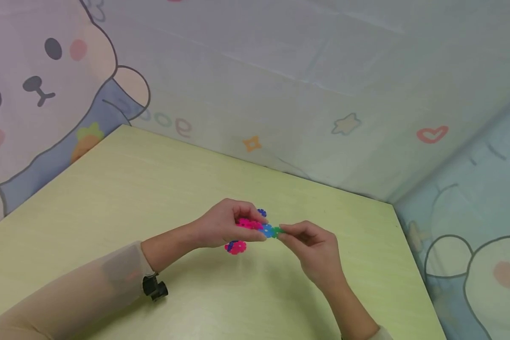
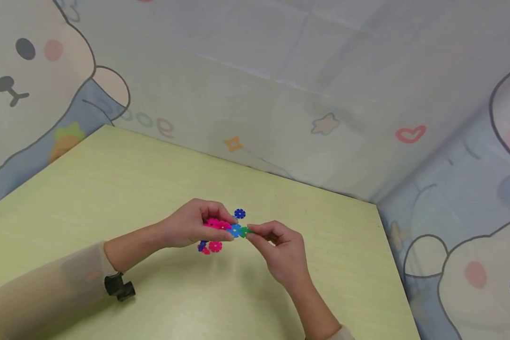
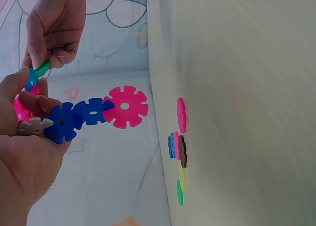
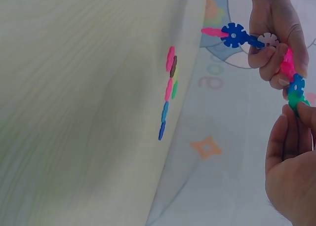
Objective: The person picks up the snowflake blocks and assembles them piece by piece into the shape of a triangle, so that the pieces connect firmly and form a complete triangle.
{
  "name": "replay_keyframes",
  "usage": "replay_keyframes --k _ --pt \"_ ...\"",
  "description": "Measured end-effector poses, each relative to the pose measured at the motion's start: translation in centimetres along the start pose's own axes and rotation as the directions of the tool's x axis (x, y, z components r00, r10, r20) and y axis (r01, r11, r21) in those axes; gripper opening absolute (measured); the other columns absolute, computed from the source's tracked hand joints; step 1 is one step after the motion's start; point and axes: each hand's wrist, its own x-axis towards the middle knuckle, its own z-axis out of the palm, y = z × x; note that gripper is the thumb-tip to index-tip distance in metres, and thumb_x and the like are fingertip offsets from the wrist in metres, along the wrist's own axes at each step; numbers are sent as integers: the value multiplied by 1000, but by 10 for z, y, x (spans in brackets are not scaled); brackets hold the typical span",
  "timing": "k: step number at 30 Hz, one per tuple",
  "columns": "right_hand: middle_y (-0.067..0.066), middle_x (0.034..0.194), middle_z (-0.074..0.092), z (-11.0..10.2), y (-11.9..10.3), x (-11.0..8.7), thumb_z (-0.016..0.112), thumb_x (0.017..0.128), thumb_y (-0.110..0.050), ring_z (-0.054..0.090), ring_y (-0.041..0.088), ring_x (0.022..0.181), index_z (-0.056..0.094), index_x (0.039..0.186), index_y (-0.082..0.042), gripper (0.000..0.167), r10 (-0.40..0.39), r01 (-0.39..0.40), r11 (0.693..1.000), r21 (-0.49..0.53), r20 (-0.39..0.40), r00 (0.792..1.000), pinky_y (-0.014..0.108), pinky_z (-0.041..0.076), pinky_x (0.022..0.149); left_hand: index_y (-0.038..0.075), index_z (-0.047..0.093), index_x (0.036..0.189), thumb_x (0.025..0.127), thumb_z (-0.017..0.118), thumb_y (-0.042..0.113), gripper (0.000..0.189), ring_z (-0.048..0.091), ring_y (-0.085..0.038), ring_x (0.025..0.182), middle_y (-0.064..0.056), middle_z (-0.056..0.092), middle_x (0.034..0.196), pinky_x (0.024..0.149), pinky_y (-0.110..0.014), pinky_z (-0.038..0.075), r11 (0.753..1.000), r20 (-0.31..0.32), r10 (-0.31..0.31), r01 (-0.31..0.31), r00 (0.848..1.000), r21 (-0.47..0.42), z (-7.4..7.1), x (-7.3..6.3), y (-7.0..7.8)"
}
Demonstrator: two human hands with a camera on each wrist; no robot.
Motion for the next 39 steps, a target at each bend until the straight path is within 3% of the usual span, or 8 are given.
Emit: replay_keyframes --k 2,7,12,17,24,29,35,39 --pt "-10 97 83 1 -1 0 84 93 1 79 9 91 79 111 7 20 2 -2 1000 -8 6 1000 29 66 89 14 79 119 96 87 22 25 66 -23 60 -5 81 100 55 -29 52 1000 6 -1 1 1000 -1 0 0 0" --pt "-10 99 82 1 -2 2 83 96 -1 78 11 93 79 114 4 19 -24 24 999 -32 4 1000 27 66 90 16 79 120 96 87 23 26 77 -22 84 -2 82 105 68 -31 60 999 -27 21 -20 999 28 0 0 4" --pt "-7 104 79 0 -1 5 80 99 -5 76 12 96 78 118 -2 19 -41 44 996 -73 48 998 25 65 89 18 80 121 95 88 25 28 79 -25 97 -3 82 110 72 -38 64 1000 -52 -11 12 999 9 -2 -2 7" --pt "0 112 77 -1 4 8 81 99 -8 75 14 100 76 125 -6 26 -20 31 993 -116 99 995 25 64 89 17 80 122 95 88 24 28 79 -21 94 -2 82 111 77 -35 65 999 -65 -6 8 998 41 -6 -3 5" --pt "9 115 76 -1 23 19 81 101 -17 74 17 105 75 123 -12 23 91 -56 980 -190 180 979 27 63 90 19 79 123 94 89 26 32 66 -24 72 -7 80 101 62 -28 56 999 -70 -33 34 997 9 -10 -4 3" --pt "5 113 78 6 35 32 79 103 -26 74 19 106 75 126 -9 29 191 -77 941 -330 329 925 32 62 89 16 78 125 94 89 26 34 67 -20 70 -6 81 102 63 -32 58 999 -66 -34 34 997 6 -12 -5 4" --pt "3 121 75 19 52 45 78 103 -31 69 19 111 74 133 -14 35 285 -47 910 -412 539 793 36 58 96 16 77 127 95 88 25 35 71 -22 76 -5 81 104 69 -32 62 999 -70 -30 32 997 34 -13 -6 6" --pt "1 110 73 27 57 51 78 103 -34 67 20 103 71 131 -18 33 328 -54 892 -450 559 761 35 56 91 18 78 126 95 87 25 33 76 -27 87 -3 82 108 74 -31 64 998 -73 -9 13 997 66 -14 -6 6"
